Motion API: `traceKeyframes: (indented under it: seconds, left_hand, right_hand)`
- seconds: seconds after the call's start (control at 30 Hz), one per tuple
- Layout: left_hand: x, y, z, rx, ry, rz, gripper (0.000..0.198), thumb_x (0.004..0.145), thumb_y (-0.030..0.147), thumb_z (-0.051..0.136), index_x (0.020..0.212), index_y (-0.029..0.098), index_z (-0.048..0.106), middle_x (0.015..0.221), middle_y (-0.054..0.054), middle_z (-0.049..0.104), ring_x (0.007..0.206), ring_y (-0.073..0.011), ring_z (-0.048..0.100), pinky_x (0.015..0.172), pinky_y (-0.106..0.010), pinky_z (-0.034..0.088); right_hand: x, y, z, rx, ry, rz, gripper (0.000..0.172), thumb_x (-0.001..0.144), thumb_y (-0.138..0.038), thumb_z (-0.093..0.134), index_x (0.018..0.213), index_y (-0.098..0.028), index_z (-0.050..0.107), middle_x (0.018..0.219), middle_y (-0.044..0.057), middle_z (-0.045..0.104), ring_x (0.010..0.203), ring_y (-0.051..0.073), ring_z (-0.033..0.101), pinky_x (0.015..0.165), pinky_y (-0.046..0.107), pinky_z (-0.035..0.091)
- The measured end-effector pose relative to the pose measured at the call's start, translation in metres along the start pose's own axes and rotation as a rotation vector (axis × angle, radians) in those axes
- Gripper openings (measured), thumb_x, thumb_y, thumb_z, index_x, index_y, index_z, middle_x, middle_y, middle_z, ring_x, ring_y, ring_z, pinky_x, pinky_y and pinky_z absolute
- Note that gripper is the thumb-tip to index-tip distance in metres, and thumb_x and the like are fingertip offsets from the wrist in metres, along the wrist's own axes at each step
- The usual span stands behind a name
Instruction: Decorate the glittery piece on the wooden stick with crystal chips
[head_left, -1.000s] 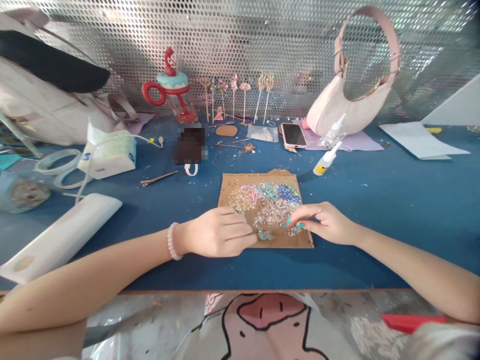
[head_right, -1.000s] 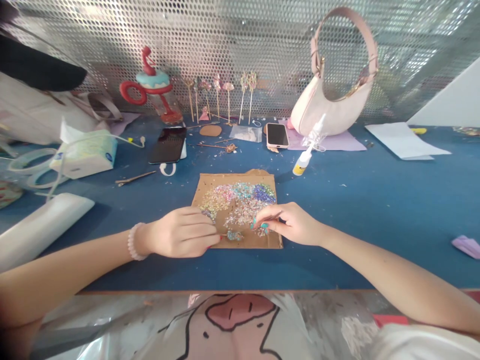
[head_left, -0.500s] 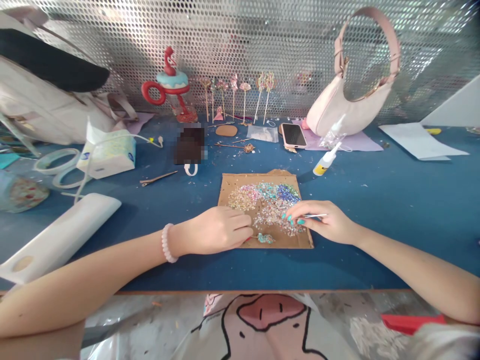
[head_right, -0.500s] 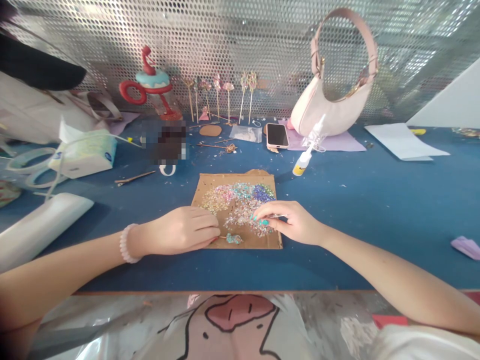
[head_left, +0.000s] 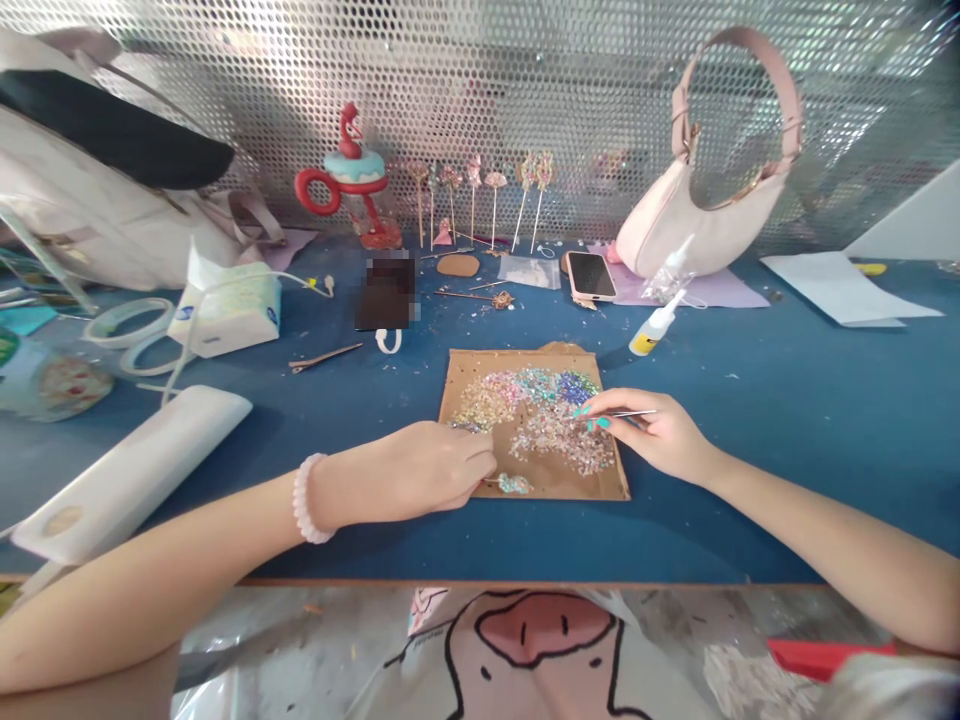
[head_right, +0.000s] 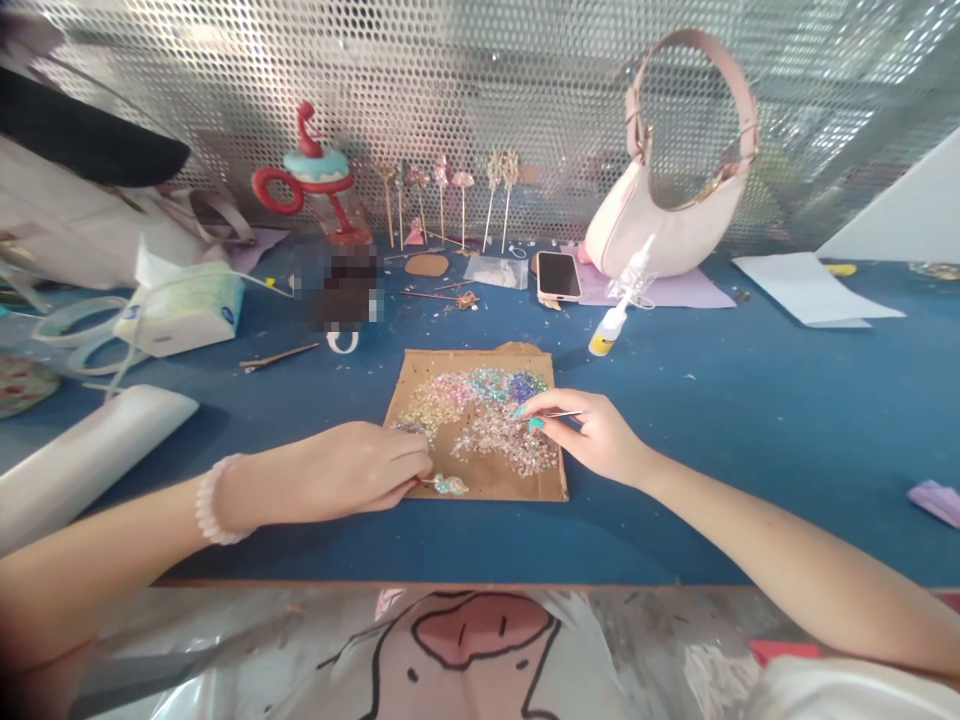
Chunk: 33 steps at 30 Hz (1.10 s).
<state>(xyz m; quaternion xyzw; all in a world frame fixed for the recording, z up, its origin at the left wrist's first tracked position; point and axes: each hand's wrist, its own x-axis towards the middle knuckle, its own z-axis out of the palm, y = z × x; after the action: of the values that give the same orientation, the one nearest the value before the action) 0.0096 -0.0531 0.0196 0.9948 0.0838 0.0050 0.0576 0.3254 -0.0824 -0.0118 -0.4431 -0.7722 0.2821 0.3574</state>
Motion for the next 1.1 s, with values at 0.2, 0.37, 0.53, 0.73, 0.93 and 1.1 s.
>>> traceKeyframes:
  seconds: [0.2,0.37,0.53,0.73,0.93,1.1]
  left_hand:
    - [0.000,-0.004,-0.002,-0.142,0.093,0.019,0.018,0.098,0.008,0.039,0.087,0.016,0.050,0.080,-0.001,0.053,0.062,-0.0151,0.046,0.054,-0.030,0.035]
    - [0.001,-0.002,0.000,-0.406,0.142,-0.009,0.012,0.096,0.012,0.040,0.089,0.018,0.049,0.073,0.001,0.055,0.059,-0.0135,0.047,0.054,-0.027,0.035]
    - [0.005,0.003,0.000,-0.755,0.107,-0.040,0.011,0.093,0.015,0.046,0.098,0.016,0.057,0.066,0.002,0.060,0.053,-0.0109,0.049,0.053,-0.022,0.038]
    - [0.008,0.000,0.008,-1.078,-0.006,-0.113,0.019,0.092,0.019,0.054,0.108,0.011,0.063,0.065,-0.004,0.070,0.052,-0.0111,0.055,0.049,-0.018,0.040]
    - [0.006,-0.007,0.021,-1.191,-0.026,-0.141,0.026,0.093,0.022,0.055,0.117,0.012,0.061,0.064,-0.001,0.069,0.053,-0.0104,0.054,0.051,-0.018,0.039]
    - [0.009,-0.008,0.017,-1.112,-0.095,-0.148,0.031,0.096,0.023,0.054,0.123,0.012,0.062,0.071,-0.003,0.073,0.049,-0.0096,0.047,0.048,-0.019,0.034]
  right_hand:
    - [0.002,0.007,-0.002,0.177,0.009,-0.006,0.024,0.094,-0.042,0.057,0.100,-0.030,0.076,0.109,0.003,0.076,0.076,0.013,0.074,0.071,0.025,0.063]
    - [0.004,0.003,-0.001,0.230,0.006,0.008,0.023,0.091,-0.043,0.060,0.099,-0.030,0.077,0.107,0.004,0.077,0.080,0.015,0.075,0.074,0.026,0.064]
    - [0.003,0.004,0.002,0.114,0.051,0.059,0.014,0.085,-0.028,0.067,0.096,-0.028,0.077,0.105,0.002,0.077,0.090,0.017,0.075,0.082,0.029,0.065]
    - [0.003,0.008,0.004,0.017,0.085,0.028,0.016,0.084,-0.024,0.065,0.093,-0.028,0.078,0.101,0.002,0.078,0.097,0.020,0.074,0.089,0.034,0.063]
    - [0.004,0.005,0.004,-0.030,0.003,0.120,0.022,0.087,-0.023,0.059,0.099,-0.026,0.077,0.103,0.002,0.078,0.093,0.019,0.075,0.087,0.032,0.063]
    - [0.002,0.005,0.006,-0.025,-0.019,0.104,0.019,0.088,-0.025,0.058,0.097,-0.024,0.074,0.104,0.004,0.077,0.092,0.019,0.075,0.084,0.031,0.063]
